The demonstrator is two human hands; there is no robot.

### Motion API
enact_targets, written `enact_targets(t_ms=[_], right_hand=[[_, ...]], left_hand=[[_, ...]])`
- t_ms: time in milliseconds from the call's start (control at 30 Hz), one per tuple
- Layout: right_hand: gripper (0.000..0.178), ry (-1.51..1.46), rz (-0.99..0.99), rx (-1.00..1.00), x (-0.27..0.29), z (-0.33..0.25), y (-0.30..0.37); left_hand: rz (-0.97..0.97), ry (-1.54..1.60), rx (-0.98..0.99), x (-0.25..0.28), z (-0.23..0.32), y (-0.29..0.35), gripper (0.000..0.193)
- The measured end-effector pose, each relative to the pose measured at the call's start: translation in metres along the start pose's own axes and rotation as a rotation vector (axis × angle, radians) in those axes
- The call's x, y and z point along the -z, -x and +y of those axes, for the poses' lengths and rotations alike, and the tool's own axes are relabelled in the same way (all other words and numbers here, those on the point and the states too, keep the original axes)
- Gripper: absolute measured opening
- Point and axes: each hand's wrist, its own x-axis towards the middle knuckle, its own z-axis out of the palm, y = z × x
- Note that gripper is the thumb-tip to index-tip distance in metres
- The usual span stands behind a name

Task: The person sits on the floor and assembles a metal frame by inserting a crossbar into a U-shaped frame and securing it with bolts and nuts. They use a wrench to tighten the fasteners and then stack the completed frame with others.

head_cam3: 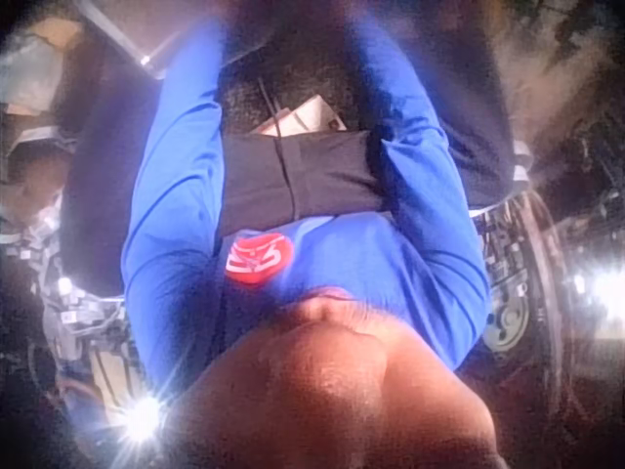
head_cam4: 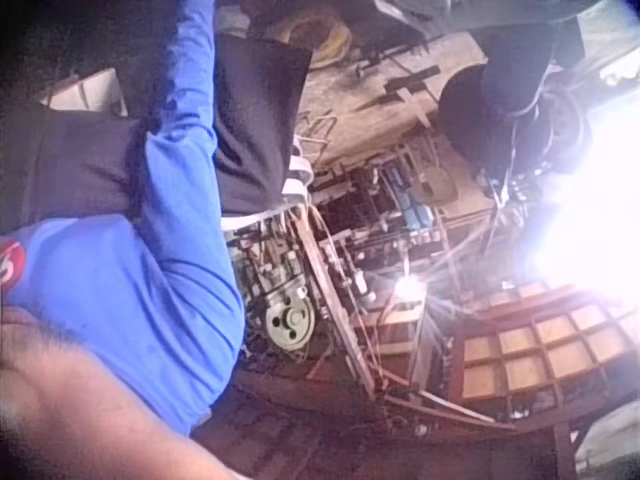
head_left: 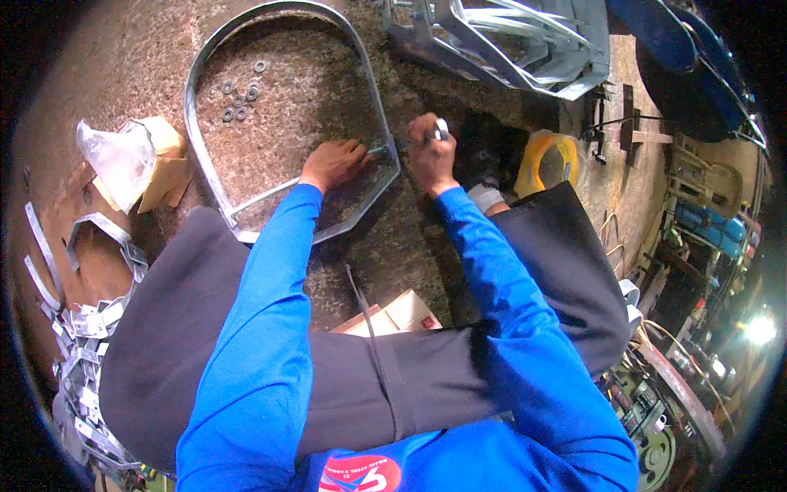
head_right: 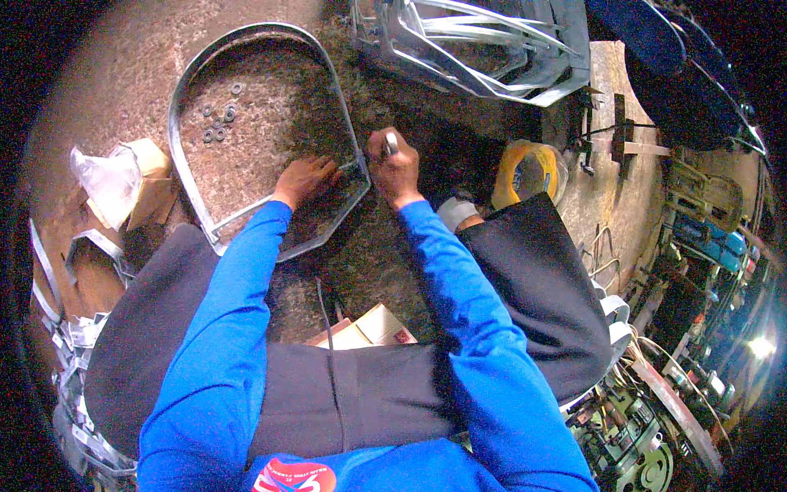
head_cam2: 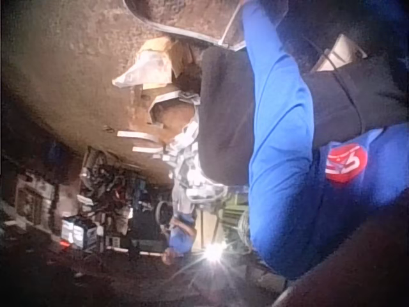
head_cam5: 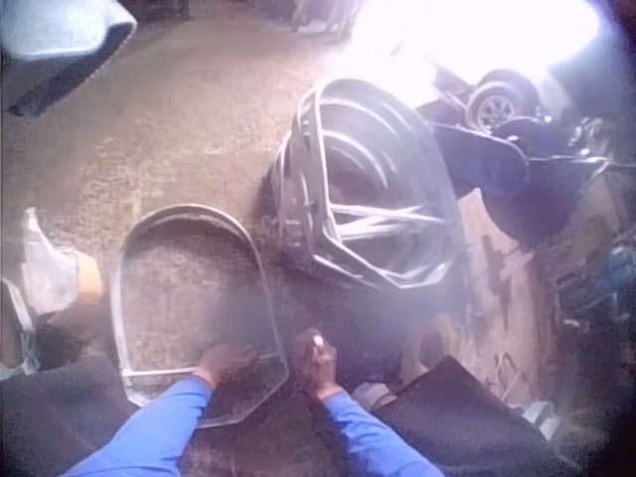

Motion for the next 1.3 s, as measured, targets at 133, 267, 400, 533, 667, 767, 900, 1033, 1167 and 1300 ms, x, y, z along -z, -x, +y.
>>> enact_targets(t_ms=[133,267,400,533,667,767,900,1033,1167,1300], right_hand=[[0.026,-0.005,0.02,0.048,-0.025,0.01,-0.027],[0.036,-0.014,-0.059,0.046,-0.043,0.019,-0.04],[0.05,0.317,-0.295,0.014,-0.086,0.064,-0.081],[0.061,0.397,-0.38,-0.036,-0.111,0.095,-0.095],[0.056,0.458,-0.329,-0.115,-0.082,0.087,-0.105],[0.05,0.38,-0.249,-0.137,-0.049,0.056,-0.094],[0.043,0.02,-0.089,-0.138,-0.014,-0.016,-0.075],[0.045,-0.051,-0.153,-0.166,-0.021,-0.03,-0.066],[0.051,0.106,-0.293,-0.067,-0.05,-0.007,-0.077],[0.054,0.416,-0.522,-0.187,-0.083,0.009,-0.086]], left_hand=[[0.225,0.035,-0.076,0.007,0.0,0.004,0.031],[0.232,0.038,-0.08,-0.006,-0.003,0.009,0.031],[-0.011,0.009,-0.07,0.005,-0.005,0.003,0.031],[-0.091,0.043,0.0,-0.003,-0.002,-0.002,0.036],[0.198,0.044,-0.07,-0.009,-0.006,0.002,0.032],[0.12,0.052,-0.039,0.0,0.001,0.004,0.032],[0.187,0.054,-0.077,-0.005,-0.008,0.003,0.033],[0.182,0.042,-0.097,-0.007,-0.008,0.006,0.033],[0.126,0.042,-0.069,-0.002,-0.006,0.004,0.033],[0.152,0.029,-0.069,-0.011,-0.007,0.002,0.034]])
